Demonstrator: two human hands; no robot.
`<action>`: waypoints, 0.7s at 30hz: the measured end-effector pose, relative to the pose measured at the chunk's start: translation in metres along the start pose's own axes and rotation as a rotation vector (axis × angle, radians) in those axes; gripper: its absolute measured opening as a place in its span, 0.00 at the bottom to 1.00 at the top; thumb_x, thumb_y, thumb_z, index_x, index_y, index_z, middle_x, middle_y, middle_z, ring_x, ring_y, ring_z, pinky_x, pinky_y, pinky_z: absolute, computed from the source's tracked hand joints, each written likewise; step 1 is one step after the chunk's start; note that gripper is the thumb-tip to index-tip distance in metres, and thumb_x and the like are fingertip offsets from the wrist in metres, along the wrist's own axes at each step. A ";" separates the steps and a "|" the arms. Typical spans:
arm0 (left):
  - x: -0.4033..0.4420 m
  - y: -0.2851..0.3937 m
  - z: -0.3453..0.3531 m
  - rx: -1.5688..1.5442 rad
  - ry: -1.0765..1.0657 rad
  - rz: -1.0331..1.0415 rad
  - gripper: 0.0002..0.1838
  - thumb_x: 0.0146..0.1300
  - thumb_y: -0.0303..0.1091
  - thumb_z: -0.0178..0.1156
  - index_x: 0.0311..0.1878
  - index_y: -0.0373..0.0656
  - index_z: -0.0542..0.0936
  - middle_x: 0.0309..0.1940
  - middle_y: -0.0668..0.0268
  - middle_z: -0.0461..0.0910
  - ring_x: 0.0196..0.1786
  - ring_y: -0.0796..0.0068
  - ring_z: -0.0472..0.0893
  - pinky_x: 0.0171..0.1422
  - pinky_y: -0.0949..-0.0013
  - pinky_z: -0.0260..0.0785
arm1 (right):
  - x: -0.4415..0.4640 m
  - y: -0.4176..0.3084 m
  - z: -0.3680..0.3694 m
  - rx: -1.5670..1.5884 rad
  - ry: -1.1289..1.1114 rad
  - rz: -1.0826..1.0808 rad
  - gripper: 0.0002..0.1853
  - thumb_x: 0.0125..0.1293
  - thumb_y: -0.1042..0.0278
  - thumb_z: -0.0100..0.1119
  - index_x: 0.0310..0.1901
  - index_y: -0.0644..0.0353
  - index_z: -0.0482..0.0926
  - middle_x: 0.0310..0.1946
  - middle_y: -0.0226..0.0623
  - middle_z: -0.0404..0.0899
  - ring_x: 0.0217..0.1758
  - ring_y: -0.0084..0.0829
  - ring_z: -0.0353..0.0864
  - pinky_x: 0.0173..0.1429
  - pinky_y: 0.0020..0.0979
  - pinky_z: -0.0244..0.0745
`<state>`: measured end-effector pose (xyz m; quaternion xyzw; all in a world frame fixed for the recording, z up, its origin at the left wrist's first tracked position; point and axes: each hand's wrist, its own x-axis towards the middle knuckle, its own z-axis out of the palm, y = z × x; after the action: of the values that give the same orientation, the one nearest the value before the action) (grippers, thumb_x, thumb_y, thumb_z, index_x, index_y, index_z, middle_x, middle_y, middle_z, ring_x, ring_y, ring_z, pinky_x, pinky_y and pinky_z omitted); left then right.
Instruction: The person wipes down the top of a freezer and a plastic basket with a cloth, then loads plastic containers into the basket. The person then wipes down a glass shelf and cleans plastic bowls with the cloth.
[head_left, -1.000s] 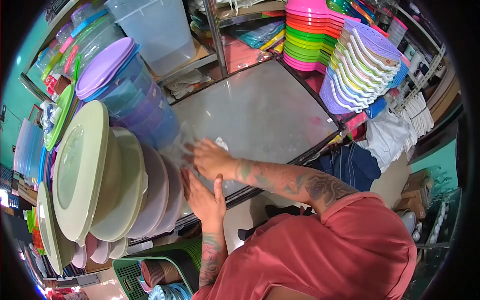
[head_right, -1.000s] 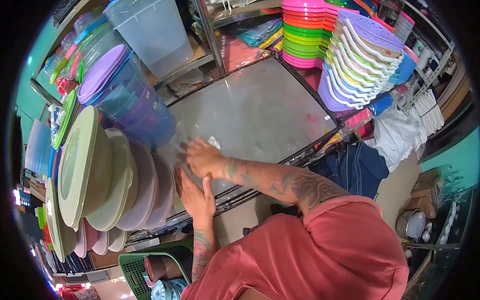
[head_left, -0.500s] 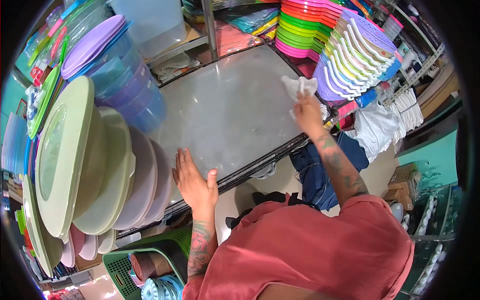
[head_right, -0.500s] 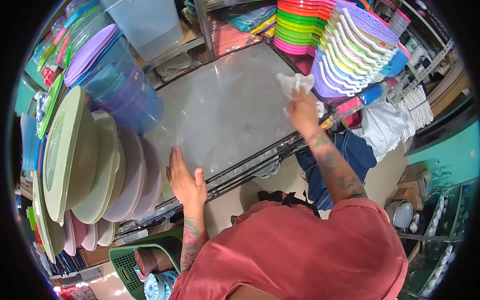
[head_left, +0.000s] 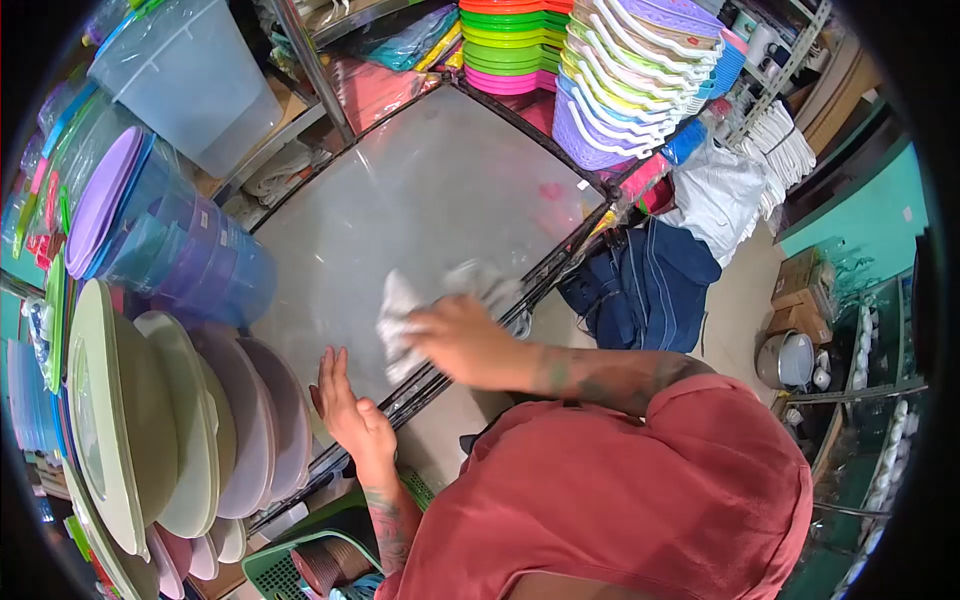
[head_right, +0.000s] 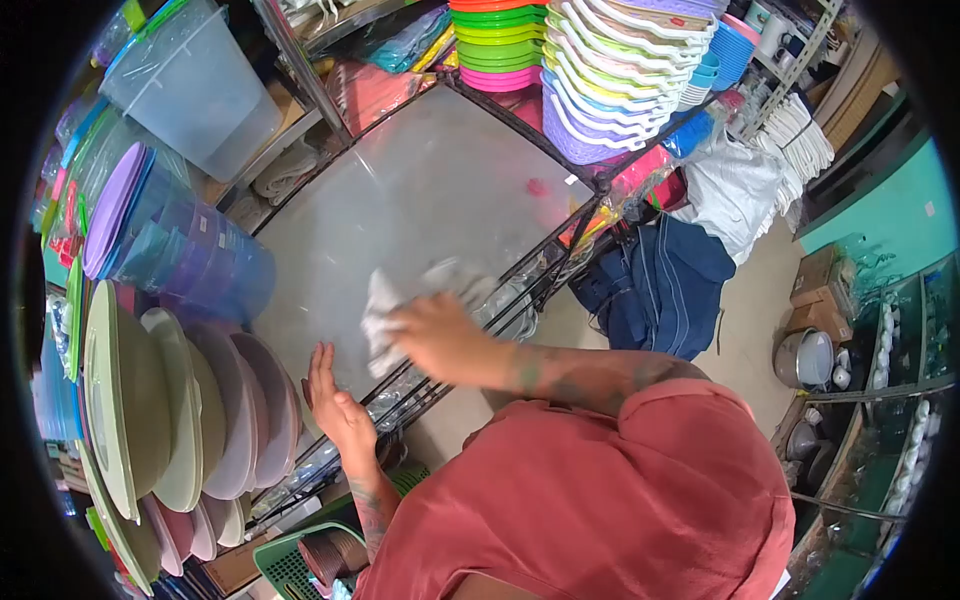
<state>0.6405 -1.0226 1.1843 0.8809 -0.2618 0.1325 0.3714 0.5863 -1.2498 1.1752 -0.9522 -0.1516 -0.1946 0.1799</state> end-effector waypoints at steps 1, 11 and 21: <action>0.000 0.002 0.001 0.065 -0.024 -0.006 0.50 0.76 0.73 0.25 0.71 0.36 0.74 0.74 0.46 0.71 0.76 0.40 0.68 0.81 0.38 0.51 | -0.010 0.015 -0.023 -0.090 0.022 0.066 0.19 0.67 0.65 0.61 0.59 0.50 0.84 0.64 0.35 0.76 0.63 0.43 0.72 0.68 0.52 0.64; 0.003 0.008 0.009 0.251 -0.080 -0.033 0.45 0.77 0.72 0.33 0.71 0.39 0.75 0.77 0.49 0.66 0.79 0.44 0.64 0.82 0.35 0.47 | -0.054 0.148 -0.095 -0.349 0.246 0.600 0.13 0.67 0.70 0.62 0.51 0.62 0.84 0.54 0.48 0.77 0.55 0.52 0.77 0.59 0.48 0.76; 0.007 0.013 0.015 0.347 -0.071 -0.042 0.42 0.75 0.71 0.40 0.70 0.41 0.75 0.75 0.51 0.68 0.77 0.45 0.66 0.81 0.37 0.51 | 0.039 0.253 -0.067 -0.461 0.222 0.532 0.14 0.63 0.78 0.60 0.50 0.67 0.80 0.52 0.51 0.76 0.52 0.51 0.83 0.55 0.46 0.81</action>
<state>0.6400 -1.0434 1.1850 0.9412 -0.2294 0.1367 0.2071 0.6897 -1.4930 1.1780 -0.9469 0.1694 -0.2724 0.0203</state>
